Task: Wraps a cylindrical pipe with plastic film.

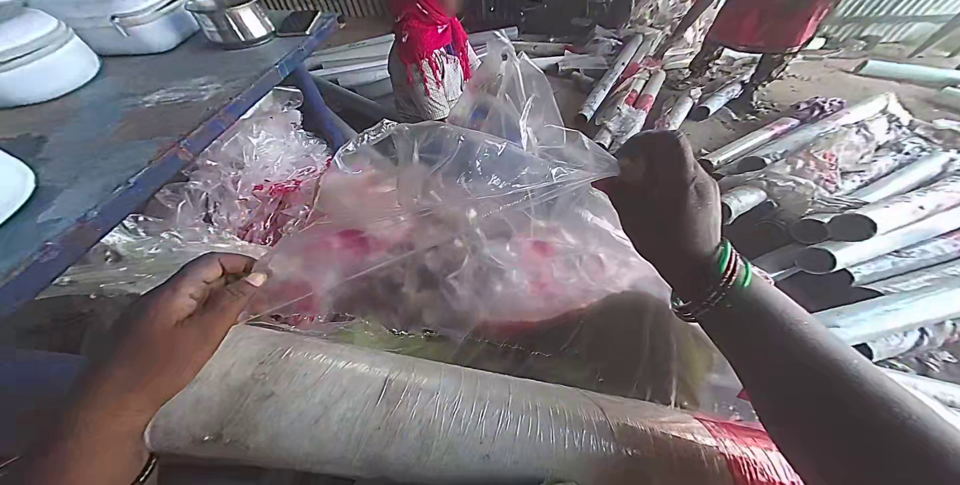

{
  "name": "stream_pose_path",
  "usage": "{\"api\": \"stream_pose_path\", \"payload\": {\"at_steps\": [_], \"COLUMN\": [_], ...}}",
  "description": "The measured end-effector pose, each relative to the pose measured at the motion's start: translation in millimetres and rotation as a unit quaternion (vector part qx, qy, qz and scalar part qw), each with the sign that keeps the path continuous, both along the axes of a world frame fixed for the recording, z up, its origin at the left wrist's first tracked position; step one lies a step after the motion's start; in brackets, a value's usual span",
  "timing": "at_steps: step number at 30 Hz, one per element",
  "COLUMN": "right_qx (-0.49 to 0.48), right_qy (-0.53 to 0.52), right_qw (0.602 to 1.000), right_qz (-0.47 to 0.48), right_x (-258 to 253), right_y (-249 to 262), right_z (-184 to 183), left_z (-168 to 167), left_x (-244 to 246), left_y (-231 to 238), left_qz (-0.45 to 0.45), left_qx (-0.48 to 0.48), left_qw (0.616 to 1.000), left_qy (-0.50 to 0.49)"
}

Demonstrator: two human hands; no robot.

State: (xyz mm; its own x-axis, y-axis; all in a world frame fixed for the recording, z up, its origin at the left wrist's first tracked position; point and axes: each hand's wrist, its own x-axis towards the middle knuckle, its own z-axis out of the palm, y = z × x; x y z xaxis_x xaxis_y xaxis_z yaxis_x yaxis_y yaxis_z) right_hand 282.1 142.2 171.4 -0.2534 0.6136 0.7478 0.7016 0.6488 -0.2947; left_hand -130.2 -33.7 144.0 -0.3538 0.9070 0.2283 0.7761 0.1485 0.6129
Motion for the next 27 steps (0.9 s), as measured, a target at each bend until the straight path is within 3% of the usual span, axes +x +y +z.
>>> {"api": "stream_pose_path", "payload": {"at_steps": [4, 6, 11, 13, 17, 19, 21, 24, 27], "right_qx": [-0.072, -0.089, 0.094, 0.104, -0.030, 0.062, 0.170, 0.185, 0.126], "right_qy": [0.001, 0.005, 0.019, 0.018, 0.002, 0.006, 0.033, 0.029, 0.007], "right_qw": [0.997, 0.996, 0.991, 0.991, 0.998, 0.996, 0.982, 0.977, 0.987], "right_qz": [0.012, 0.015, 0.091, 0.084, 0.052, 0.067, 0.079, 0.106, 0.104], "right_x": [-11.8, -15.5, 19.5, 8.7, -41.0, -41.9, -38.0, -45.9, -71.8], "right_y": [4.3, 6.8, 94.7, 89.3, 9.7, 32.2, 89.0, 118.9, 69.1], "right_z": [-3.8, -7.6, -73.5, -59.0, 15.2, 4.5, -18.3, -16.5, 13.8], "left_z": [-14.3, -16.9, -4.9, -4.6, -6.5, -12.5, -21.8, -33.9, -41.4], "left_x": [-9.4, -13.4, -8.4, -11.1, -11.5, -12.6, -19.2, -32.2, -40.9], "left_y": [-13.4, -19.8, -19.7, -19.6, -28.8, -38.2, -48.7, -57.4, -55.6], "left_qz": [0.003, -0.037, -0.083, -0.080, -0.031, -0.006, 0.010, 0.018, 0.043], "left_qx": [0.056, 0.072, 0.011, -0.019, -0.061, -0.052, -0.017, 0.028, 0.016], "left_qw": [0.996, 0.996, 0.989, 0.988, 0.995, 0.996, 0.998, 0.997, 0.992], "left_qy": [-0.072, -0.044, 0.123, 0.133, 0.073, 0.066, 0.057, 0.069, 0.119]}}
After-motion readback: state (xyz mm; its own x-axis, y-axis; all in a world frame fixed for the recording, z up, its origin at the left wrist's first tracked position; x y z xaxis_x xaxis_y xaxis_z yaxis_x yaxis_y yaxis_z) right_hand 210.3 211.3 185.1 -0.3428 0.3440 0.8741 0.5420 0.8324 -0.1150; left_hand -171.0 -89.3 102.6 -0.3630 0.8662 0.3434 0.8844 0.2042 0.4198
